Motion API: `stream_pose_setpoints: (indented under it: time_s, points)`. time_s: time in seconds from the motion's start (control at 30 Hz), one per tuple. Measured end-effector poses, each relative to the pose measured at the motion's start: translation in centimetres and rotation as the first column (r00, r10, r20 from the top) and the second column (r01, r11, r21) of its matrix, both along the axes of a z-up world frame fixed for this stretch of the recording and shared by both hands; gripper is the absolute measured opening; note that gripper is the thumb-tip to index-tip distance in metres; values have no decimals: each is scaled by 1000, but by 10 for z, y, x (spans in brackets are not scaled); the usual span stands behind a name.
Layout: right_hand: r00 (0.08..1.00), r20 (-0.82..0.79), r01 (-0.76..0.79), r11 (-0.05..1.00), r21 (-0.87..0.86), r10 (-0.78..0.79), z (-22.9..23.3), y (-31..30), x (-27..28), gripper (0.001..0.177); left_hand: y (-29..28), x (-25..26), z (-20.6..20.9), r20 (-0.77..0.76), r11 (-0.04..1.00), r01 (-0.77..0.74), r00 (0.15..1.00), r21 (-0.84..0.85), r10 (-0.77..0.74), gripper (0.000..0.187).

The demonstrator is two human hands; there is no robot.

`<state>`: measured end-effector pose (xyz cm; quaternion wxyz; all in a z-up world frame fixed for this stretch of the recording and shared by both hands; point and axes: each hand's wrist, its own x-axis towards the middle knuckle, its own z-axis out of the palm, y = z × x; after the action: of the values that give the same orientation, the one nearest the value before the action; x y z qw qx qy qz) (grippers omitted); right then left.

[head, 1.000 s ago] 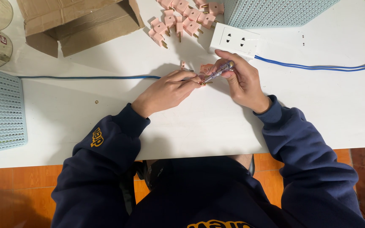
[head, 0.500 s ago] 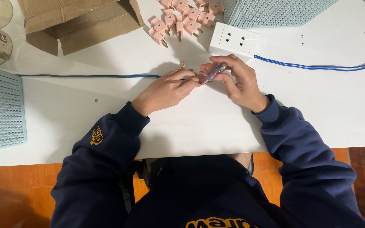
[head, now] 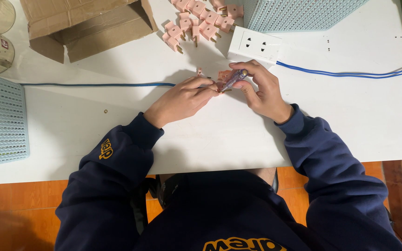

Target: Assembling small pink electrical plug components using a screwdriver on a desk.

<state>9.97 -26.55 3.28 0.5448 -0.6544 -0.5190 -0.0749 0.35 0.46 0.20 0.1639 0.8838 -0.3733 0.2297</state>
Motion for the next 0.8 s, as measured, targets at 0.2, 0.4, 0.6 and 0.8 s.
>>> stream_pose_setpoints:
  time_s: [0.2,0.4,0.6,0.8]
  points:
    - [996,78,-54,997,46,50,-5,5,3,46,0,-2,7,1,1000,7,1000,-17,-7,10]
    - [993,103,-60,997,37,56,22,13,-10,33,-2,2,7,87,1000,-24,996,-10,24,14]
    - [993,104,-51,998,33,48,18,12,-7,31,-11,-4,33,105,1000,-20,994,-9,21,9]
    - [989,118,-90,995,35,86,34,15,-15,32,-8,-5,10,120,997,-76,990,3,75,9]
